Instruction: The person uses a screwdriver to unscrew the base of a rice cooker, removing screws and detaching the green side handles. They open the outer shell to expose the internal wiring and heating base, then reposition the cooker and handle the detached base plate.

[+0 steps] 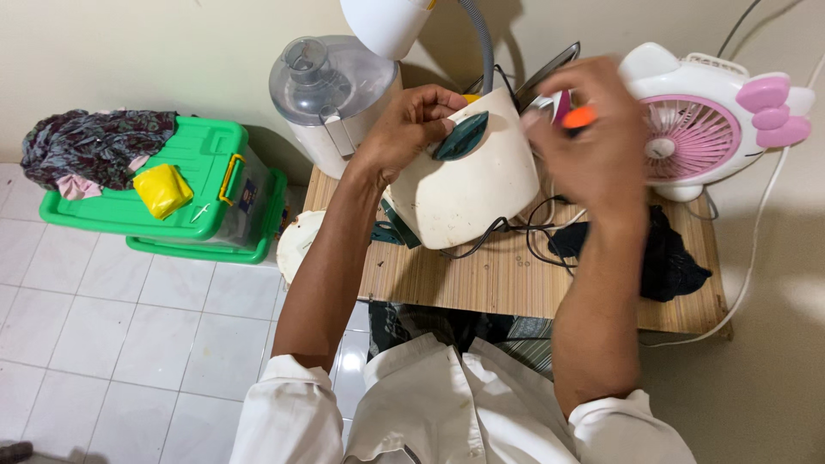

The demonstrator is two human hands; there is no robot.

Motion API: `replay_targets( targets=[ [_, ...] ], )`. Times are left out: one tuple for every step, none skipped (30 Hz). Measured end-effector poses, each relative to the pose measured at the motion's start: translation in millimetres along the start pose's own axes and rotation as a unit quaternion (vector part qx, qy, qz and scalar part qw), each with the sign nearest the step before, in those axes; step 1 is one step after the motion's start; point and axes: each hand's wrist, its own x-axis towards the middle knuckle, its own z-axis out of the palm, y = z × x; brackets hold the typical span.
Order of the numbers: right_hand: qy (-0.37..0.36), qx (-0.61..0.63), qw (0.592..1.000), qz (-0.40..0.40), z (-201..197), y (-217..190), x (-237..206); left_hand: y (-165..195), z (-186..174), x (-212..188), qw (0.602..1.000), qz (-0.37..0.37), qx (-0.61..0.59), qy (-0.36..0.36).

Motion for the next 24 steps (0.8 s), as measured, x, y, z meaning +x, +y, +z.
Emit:
replay_targets(
  targets=[
    [-0.030,0.004,0.999,0.022,11.6,5.0,0.4,0.1,1.4,0.6,1.000,-0.001,-0.005,-0.001],
    [-0.062,0.009,0.997,0.045,23.8,10.4,1.0,0.0,2.8,0.6,1.000,-0.002,-0.009,0.000],
    [-0.068,0.041,0.995,0.055,31.4,17.2,1.4,0.2,3.7,1.0,1.000,-0.004,-0.013,0.002],
    [-0.076,0.074,0.992,0.066,39.1,22.4,0.4,0.2,4.3,0.0,1.000,0.002,-0.006,0.001],
    [-0.084,0.108,0.988,0.078,45.8,27.5,-0.5,-0.2,5.3,-0.7,1.000,0.007,0.002,0.000],
    [-0.099,0.117,0.985,0.076,50.5,32.1,-1.0,-0.5,5.5,-1.7,1.000,0.012,0.010,-0.003],
    [-0.113,0.125,0.983,0.074,52.9,36.8,-0.3,-0.5,5.3,-2.0,1.000,0.007,0.010,-0.009],
    [-0.128,0.132,0.980,0.072,54.4,40.1,0.3,-0.7,4.2,-3.5,1.000,0.003,0.009,-0.014],
    [-0.140,0.146,0.976,0.078,54.9,43.0,1.1,-1.2,3.2,-4.5,1.000,-0.003,0.008,-0.020],
    [-0.153,0.160,0.971,0.084,54.8,45.1,2.2,-1.7,1.9,-4.5,1.000,-0.004,0.004,-0.022],
    [-0.165,0.174,0.967,0.090,54.7,46.8,3.6,-2.2,0.7,-3.7,1.000,-0.004,0.000,-0.023],
    [-0.168,0.176,0.965,0.094,55.4,47.5,4.8,-3.0,-1.3,-4.1,1.000,-0.004,-0.005,-0.025],
    [-0.169,0.178,0.964,0.100,55.6,48.0,5.7,-3.7,-3.8,-3.0,0.999,-0.020,-0.021,-0.031],
    [-0.170,0.180,0.963,0.104,56.2,48.0,6.4,-3.5,-7.3,0.3,0.998,-0.034,-0.037,-0.036],
    [-0.171,0.169,0.965,0.104,56.1,48.0,6.9,-2.9,-10.9,4.5,0.997,-0.049,-0.053,-0.043],
    [-0.171,0.157,0.967,0.105,56.4,47.2,6.3,-2.5,-15.7,6.6,0.995,-0.046,-0.057,-0.067],
    [-0.171,0.146,0.969,0.106,56.3,46.5,5.8,-1.6,-21.1,8.7,0.993,-0.043,-0.062,-0.091],
    [-0.168,0.139,0.971,0.102,55.8,45.5,4.9,-0.5,-25.5,12.0,0.990,-0.040,-0.066,-0.115],
    [-0.166,0.132,0.972,0.098,55.0,44.5,4.1,0.9,-28.7,16.6,0.986,-0.045,-0.065,-0.146],
    [-0.164,0.124,0.974,0.095,54.4,42.8,2.5,2.6,-32.3,20.3,0.981,-0.049,-0.066,-0.176],
    [-0.156,0.125,0.976,0.090,53.6,41.4,1.1,4.6,-34.8,24.4,0.975,-0.054,-0.065,-0.207],
    [-0.148,0.126,0.977,0.085,52.7,39.8,-0.2,6.7,-36.5,28.5,0.971,-0.063,-0.058,-0.222],
    [-0.140,0.127,0.979,0.080,52.0,38.4,-1.6,8.8,-37.9,32.1,0.968,-0.072,-0.051,-0.237],
    [-0.138,0.119,0.979,0.088,51.8,36.7,-3.3,10.9,-39.2,34.6,0.963,-0.082,-0.043,-0.252]
  ],
)
